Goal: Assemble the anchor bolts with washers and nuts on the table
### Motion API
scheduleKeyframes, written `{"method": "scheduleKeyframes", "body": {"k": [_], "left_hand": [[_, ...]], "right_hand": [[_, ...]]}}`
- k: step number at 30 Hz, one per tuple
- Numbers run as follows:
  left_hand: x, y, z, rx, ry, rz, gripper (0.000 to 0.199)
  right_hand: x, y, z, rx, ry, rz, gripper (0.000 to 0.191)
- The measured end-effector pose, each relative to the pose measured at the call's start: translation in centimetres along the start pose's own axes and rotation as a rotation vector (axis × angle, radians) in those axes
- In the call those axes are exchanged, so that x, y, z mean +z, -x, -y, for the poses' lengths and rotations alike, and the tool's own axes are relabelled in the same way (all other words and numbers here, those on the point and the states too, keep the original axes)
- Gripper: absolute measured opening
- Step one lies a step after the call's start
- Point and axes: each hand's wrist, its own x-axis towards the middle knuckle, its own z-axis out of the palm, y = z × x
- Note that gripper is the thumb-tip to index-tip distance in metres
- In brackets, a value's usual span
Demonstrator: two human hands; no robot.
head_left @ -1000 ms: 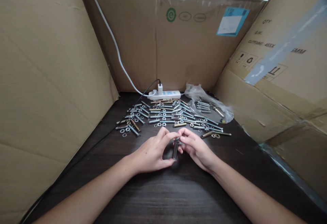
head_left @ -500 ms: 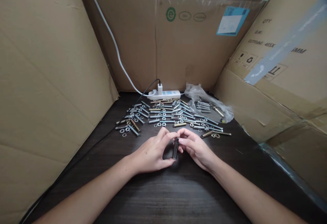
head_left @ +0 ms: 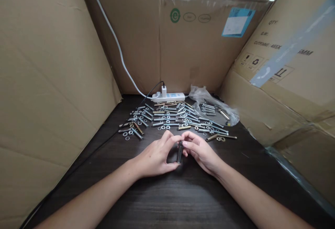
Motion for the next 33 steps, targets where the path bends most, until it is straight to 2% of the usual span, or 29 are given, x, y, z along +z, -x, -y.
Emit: {"method": "scheduleKeyframes", "body": {"k": [8,17,24,33], "left_hand": [[0.02,0.02,-0.08,0.004,0.01,-0.012,0.077],[-0.07,0.0,-0.09,-0.001,-0.001,-0.002,0.066],[0.02,0.04,-0.09,0.003,0.015,-0.006,0.077],[0.04,0.03,-0.13,0.004,-0.004,-0.01,0.071]], "right_hand": [[0.11,-0.05,0.25,-0.017,-0.017,0.047,0.013],[0.15,0.03,0.15,0.0,-0.039,-0.008,0.014],[0.17,-0.04,0.36,-0.012,-0.022,0.075,0.012],[0.14,0.1,0.12,0.0,-0.032,0.005,0.014]]}}
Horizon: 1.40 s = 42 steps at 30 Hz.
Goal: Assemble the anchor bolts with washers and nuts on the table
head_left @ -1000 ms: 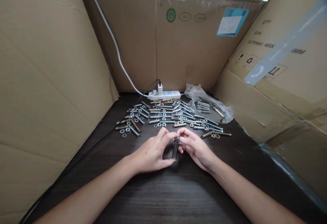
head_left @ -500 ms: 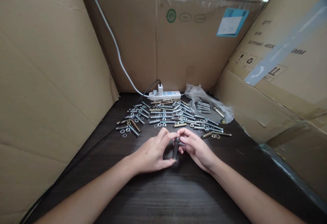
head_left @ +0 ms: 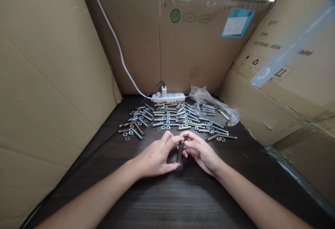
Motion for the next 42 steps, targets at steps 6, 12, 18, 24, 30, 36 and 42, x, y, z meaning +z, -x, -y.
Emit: {"method": "scheduleKeyframes", "body": {"k": [6,12,18,24,30,36,42], "left_hand": [[-0.12,0.0,-0.08,-0.012,0.014,0.004,0.073],[-0.04,-0.03,-0.04,-0.02,0.038,-0.023,0.073],[-0.28,-0.09,-0.22,-0.017,0.018,0.004,0.071],[-0.2,-0.09,-0.15,-0.028,0.029,0.011,0.073],[-0.22,-0.08,-0.15,-0.011,0.04,-0.002,0.078],[-0.28,-0.08,-0.1,-0.004,0.03,0.009,0.073],[-0.16,-0.1,-0.01,-0.033,0.017,0.018,0.067]], "right_hand": [[0.17,-0.1,0.32,-0.006,0.036,0.045,0.015],[0.14,-0.11,0.17,-0.001,0.053,0.018,0.016],[-0.14,-0.05,0.03,0.008,0.096,0.032,0.019],[-0.05,0.05,-0.07,0.006,0.065,0.02,0.018],[0.08,-0.04,0.24,-0.006,-0.014,0.038,0.011],[0.04,-0.09,0.15,0.012,0.004,0.046,0.011],[0.04,0.03,0.13,0.017,-0.016,-0.006,0.013]]}}
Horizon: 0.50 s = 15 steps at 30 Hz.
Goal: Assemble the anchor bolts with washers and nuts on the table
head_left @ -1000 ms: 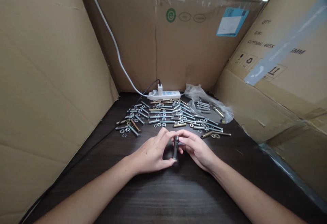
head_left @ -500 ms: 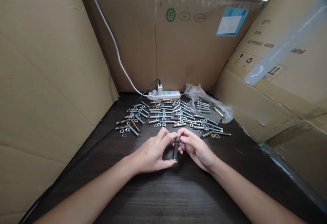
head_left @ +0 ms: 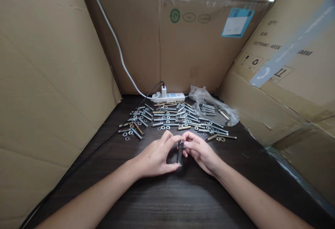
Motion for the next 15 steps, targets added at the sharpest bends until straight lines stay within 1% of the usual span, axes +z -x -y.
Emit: {"method": "scheduleKeyframes", "body": {"k": [2,5,9,15], "left_hand": [[-0.01,0.0,0.0,0.004,0.001,-0.001,0.071],[-0.08,0.01,-0.03,0.013,0.009,-0.003,0.077],[-0.14,0.01,-0.06,0.016,0.016,0.003,0.072],[-0.05,0.0,-0.05,0.007,-0.018,-0.023,0.068]], "right_hand": [[0.01,-0.01,0.01,-0.004,-0.011,-0.005,0.012],[-0.02,-0.1,0.05,-0.015,-0.006,0.034,0.013],[-0.14,-0.21,0.04,-0.029,-0.005,0.088,0.018],[-0.21,-0.19,0.0,-0.033,-0.046,0.044,0.015]]}}
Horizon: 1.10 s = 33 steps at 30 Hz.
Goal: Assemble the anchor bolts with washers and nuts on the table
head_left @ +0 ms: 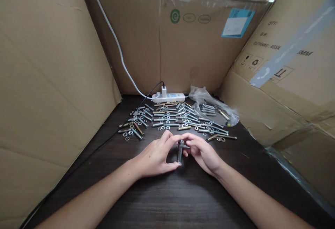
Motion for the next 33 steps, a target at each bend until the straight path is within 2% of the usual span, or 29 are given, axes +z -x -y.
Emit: {"method": "scheduleKeyframes", "body": {"k": [7,13,23,33], "left_hand": [[0.06,-0.05,0.07,-0.009,0.008,-0.014,0.066],[-0.04,-0.08,0.1,-0.003,0.024,0.005,0.074],[-0.04,-0.07,0.12,-0.01,0.014,-0.009,0.07],[-0.13,0.05,-0.15,0.009,0.026,0.021,0.073]], "right_hand": [[-0.12,0.0,-0.02,-0.017,-0.018,-0.065,0.01],[-0.06,0.1,0.0,-0.008,0.03,0.005,0.018],[-0.07,0.02,-0.04,-0.003,0.002,-0.055,0.011],[-0.09,0.07,-0.01,0.008,0.101,0.0,0.012]]}}
